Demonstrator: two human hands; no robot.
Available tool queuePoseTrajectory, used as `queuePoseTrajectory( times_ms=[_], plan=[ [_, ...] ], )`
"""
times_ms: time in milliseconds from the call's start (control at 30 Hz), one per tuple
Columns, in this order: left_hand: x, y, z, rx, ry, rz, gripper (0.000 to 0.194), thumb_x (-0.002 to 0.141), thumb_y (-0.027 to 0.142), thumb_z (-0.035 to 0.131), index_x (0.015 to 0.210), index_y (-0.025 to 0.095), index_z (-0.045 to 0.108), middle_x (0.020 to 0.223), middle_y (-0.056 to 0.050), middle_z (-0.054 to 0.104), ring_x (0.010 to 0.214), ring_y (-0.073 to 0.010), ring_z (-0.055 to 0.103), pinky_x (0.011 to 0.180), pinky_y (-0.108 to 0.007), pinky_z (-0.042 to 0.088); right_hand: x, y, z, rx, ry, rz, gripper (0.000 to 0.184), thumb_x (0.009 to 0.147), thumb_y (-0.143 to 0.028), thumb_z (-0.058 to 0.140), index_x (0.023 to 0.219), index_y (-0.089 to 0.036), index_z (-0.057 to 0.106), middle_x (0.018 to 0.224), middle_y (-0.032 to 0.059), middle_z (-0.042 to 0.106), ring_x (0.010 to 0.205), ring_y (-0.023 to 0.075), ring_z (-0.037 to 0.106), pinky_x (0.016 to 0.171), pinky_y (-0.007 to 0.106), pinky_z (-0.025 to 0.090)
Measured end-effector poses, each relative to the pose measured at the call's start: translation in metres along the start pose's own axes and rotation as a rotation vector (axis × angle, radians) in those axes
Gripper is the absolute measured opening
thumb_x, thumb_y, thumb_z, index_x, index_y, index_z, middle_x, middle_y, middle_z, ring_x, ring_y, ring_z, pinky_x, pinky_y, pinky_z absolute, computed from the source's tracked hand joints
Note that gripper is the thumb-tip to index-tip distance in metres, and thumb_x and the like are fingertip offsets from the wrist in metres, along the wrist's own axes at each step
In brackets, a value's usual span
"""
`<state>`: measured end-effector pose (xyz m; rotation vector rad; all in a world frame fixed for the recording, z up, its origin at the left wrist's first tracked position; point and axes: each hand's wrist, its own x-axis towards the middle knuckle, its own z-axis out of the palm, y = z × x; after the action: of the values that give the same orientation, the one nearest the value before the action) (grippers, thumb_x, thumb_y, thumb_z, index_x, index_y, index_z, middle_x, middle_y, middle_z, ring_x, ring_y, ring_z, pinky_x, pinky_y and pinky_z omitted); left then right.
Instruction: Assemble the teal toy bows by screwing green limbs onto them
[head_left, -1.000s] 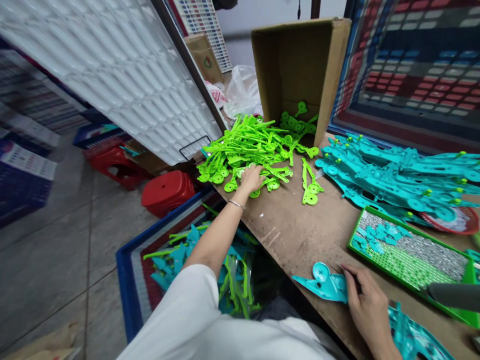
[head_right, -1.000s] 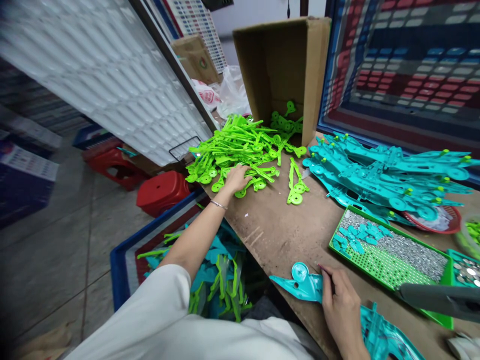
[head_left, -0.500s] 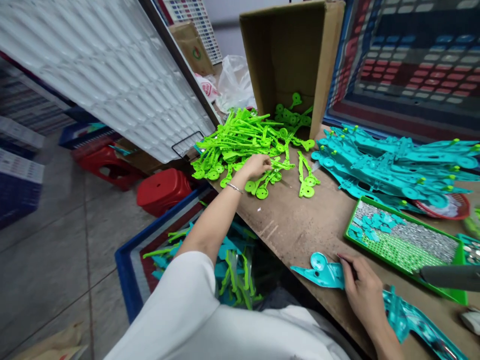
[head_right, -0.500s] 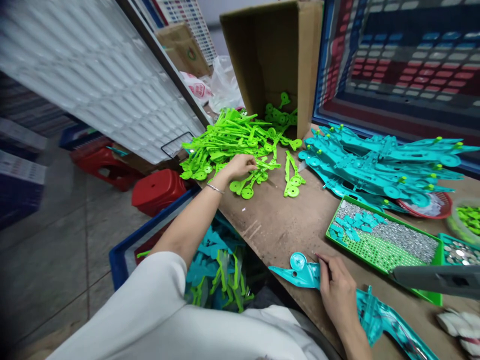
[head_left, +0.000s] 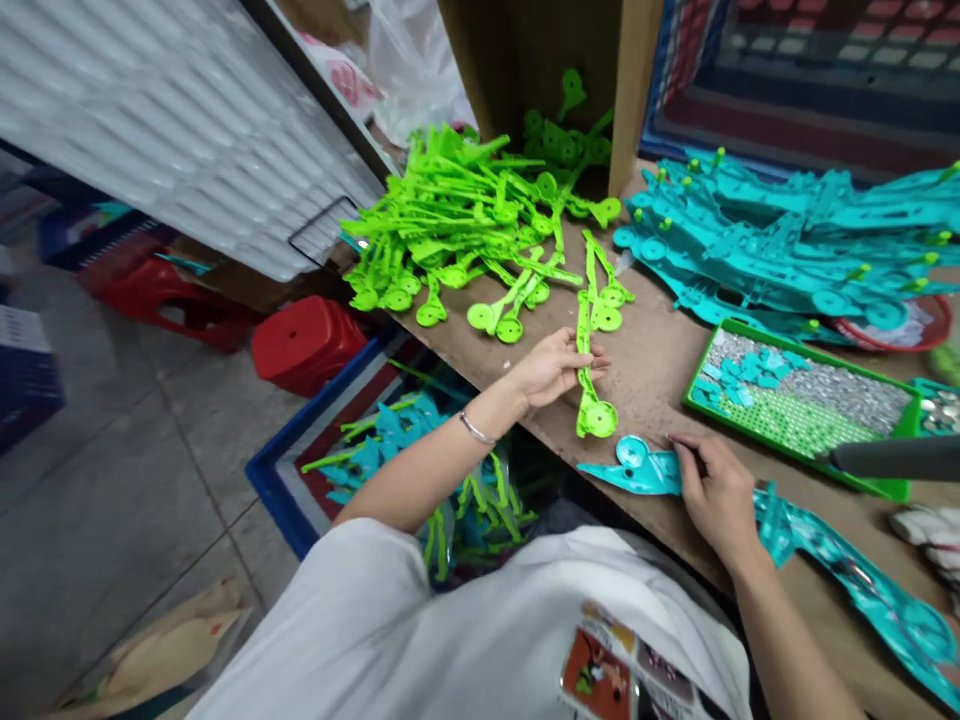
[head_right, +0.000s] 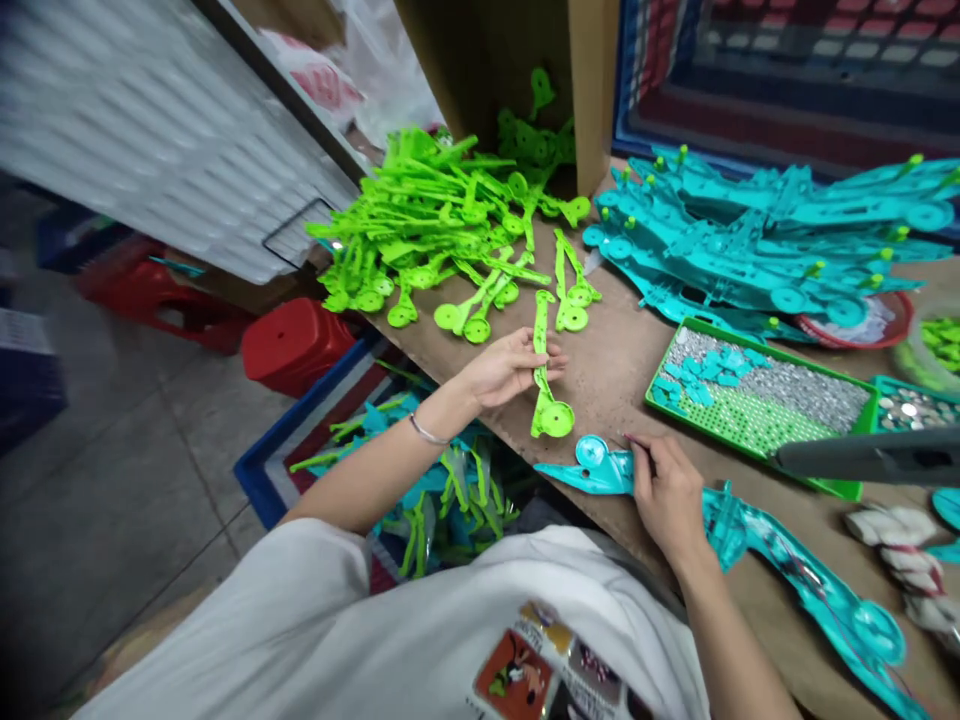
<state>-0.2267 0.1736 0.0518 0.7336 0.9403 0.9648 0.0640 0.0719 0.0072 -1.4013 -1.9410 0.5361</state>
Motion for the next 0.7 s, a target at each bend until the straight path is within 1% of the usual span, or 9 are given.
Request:
queuePoseTrajectory(
  times_ms=[33, 100, 167, 233, 300, 400, 533, 633, 700],
  plan=[
    [-0.007, -0.014, 0.010, -0.100, 0.017, 0.006, 0.030, 0.082, 0.005, 0.067, 0.106, 0.019, 0.056, 0.103, -0.004, 0.069, 0.103, -0.0210, 0.074, 0.106, -0.053, 0.056, 0.000, -0.001, -0.001, 0.004, -0.003, 0.004, 0.019, 0.101, -0.027, 0.054, 0.107, -0.021, 0.071, 0.098, 0.0066, 0.073, 0.092, 0.0216, 0.071, 0.087, 0.038, 0.056],
    [-0.017, -0.038, 0.025, -0.194, 0.061, 0.001, 0.036, 0.082, 0.003, 0.065, 0.111, 0.021, 0.054, 0.101, -0.001, 0.067, 0.105, -0.0200, 0.073, 0.109, -0.055, 0.053, 0.001, -0.003, -0.002, 0.013, -0.011, 0.018, 0.020, 0.101, -0.025, 0.054, 0.108, -0.021, 0.071, 0.098, 0.0070, 0.073, 0.093, 0.0214, 0.070, 0.087, 0.038, 0.056],
    [-0.022, -0.057, 0.033, -0.205, 0.121, -0.001, 0.038, 0.082, 0.004, 0.065, 0.112, 0.022, 0.052, 0.099, 0.001, 0.065, 0.105, -0.0190, 0.072, 0.110, -0.058, 0.052, 0.001, -0.003, -0.003, 0.025, -0.022, 0.028, 0.021, 0.101, -0.025, 0.053, 0.109, -0.021, 0.071, 0.099, 0.0073, 0.073, 0.094, 0.0217, 0.070, 0.088, 0.038, 0.056],
    [-0.024, -0.069, 0.037, -0.179, 0.182, 0.013, 0.038, 0.082, 0.007, 0.068, 0.112, 0.023, 0.050, 0.098, 0.002, 0.064, 0.103, -0.0180, 0.071, 0.108, -0.060, 0.052, 0.000, -0.004, -0.004, 0.030, -0.031, 0.026, 0.021, 0.102, -0.026, 0.051, 0.110, -0.022, 0.071, 0.099, 0.0074, 0.074, 0.093, 0.0220, 0.070, 0.087, 0.039, 0.056],
    [-0.026, -0.075, 0.037, -0.150, 0.221, 0.025, 0.039, 0.082, 0.012, 0.072, 0.111, 0.023, 0.048, 0.099, 0.003, 0.063, 0.100, -0.0172, 0.071, 0.106, -0.060, 0.054, -0.001, -0.004, -0.005, 0.030, -0.040, 0.022, 0.022, 0.102, -0.025, 0.051, 0.110, -0.022, 0.071, 0.099, 0.0074, 0.073, 0.093, 0.0219, 0.070, 0.087, 0.039, 0.056],
    [-0.028, -0.077, 0.036, -0.114, 0.242, 0.024, 0.042, 0.080, 0.017, 0.076, 0.110, 0.024, 0.047, 0.100, 0.003, 0.062, 0.095, -0.0169, 0.072, 0.101, -0.059, 0.057, -0.002, -0.004, -0.006, 0.026, -0.043, 0.026, 0.021, 0.102, -0.024, 0.051, 0.111, -0.022, 0.070, 0.100, 0.0075, 0.074, 0.095, 0.0215, 0.069, 0.089, 0.039, 0.056],
    [-0.030, -0.078, 0.040, -0.053, 0.266, 0.077, 0.049, 0.078, 0.021, 0.079, 0.112, 0.025, 0.044, 0.102, 0.004, 0.062, 0.088, -0.0146, 0.072, 0.094, -0.053, 0.061, -0.004, -0.003, -0.009, 0.032, -0.058, 0.019, 0.020, 0.102, -0.023, 0.052, 0.110, -0.021, 0.070, 0.100, 0.0074, 0.073, 0.094, 0.0205, 0.069, 0.088, 0.037, 0.056],
    [-0.029, -0.086, 0.044, -0.002, 0.262, 0.093, 0.056, 0.074, 0.023, 0.081, 0.114, 0.026, 0.041, 0.104, 0.004, 0.061, 0.085, -0.0134, 0.072, 0.090, -0.047, 0.062, -0.007, 0.000, -0.013, 0.029, -0.067, 0.005, 0.020, 0.102, -0.022, 0.052, 0.110, -0.021, 0.070, 0.099, 0.0073, 0.073, 0.093, 0.0201, 0.069, 0.086, 0.036, 0.055],
    [-0.029, -0.092, 0.045, 0.044, 0.264, 0.096, 0.058, 0.075, 0.027, 0.080, 0.118, 0.028, 0.040, 0.106, 0.003, 0.061, 0.086, -0.0133, 0.071, 0.088, -0.042, 0.062, -0.009, 0.001, -0.015, 0.022, -0.071, 0.009, 0.020, 0.102, -0.023, 0.052, 0.110, -0.020, 0.070, 0.099, 0.0076, 0.073, 0.093, 0.0205, 0.069, 0.085, 0.036, 0.056]
  ],
)
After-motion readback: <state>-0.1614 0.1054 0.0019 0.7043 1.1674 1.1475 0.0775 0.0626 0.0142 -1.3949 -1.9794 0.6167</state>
